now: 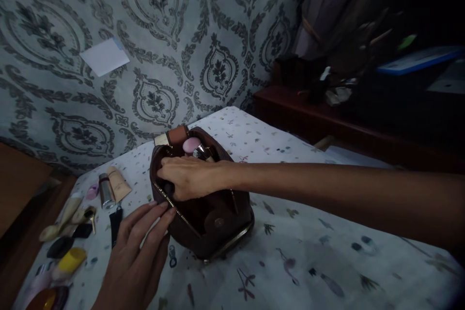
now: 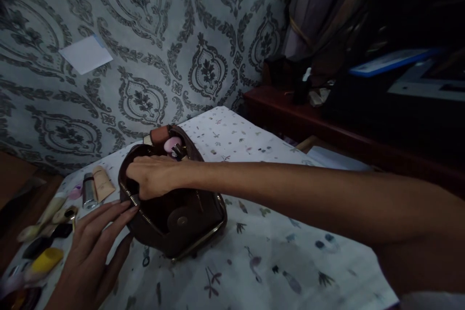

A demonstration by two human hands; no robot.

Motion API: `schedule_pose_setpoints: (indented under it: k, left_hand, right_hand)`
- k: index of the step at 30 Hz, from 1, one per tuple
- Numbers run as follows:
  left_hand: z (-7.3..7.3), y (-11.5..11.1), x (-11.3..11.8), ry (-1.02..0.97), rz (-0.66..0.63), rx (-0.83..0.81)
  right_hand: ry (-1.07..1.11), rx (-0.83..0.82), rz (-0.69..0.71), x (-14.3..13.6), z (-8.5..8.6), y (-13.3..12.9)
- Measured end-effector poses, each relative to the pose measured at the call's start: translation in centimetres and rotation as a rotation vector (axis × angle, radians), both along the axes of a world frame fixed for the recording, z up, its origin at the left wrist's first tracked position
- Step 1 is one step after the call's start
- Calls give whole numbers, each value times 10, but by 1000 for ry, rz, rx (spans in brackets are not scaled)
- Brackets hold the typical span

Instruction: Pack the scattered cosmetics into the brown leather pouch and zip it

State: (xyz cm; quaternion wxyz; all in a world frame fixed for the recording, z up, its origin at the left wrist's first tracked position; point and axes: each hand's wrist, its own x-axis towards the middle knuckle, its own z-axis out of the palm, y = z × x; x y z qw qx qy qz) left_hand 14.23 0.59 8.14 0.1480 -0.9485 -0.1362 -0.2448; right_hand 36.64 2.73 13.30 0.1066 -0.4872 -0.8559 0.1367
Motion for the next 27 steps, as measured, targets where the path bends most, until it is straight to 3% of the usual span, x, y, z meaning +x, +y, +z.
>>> schedule_pose_setpoints:
  k: [10, 16, 23, 27]
  left_hand:
    - [-7, -3, 4, -81, 59, -49]
    - [-7, -1, 3, -82, 48, -47]
    - [-4, -1, 4, -44, 14, -32]
    - [-5, -2, 5, -80, 34, -62]
  right_hand:
    - [-104, -150, -39, -6, 17, 4]
    - [-135, -73, -53, -7, 13, 8]
    - [-203, -108, -69, -14, 19, 17]
    - [-192, -67, -74, -23, 12, 23]
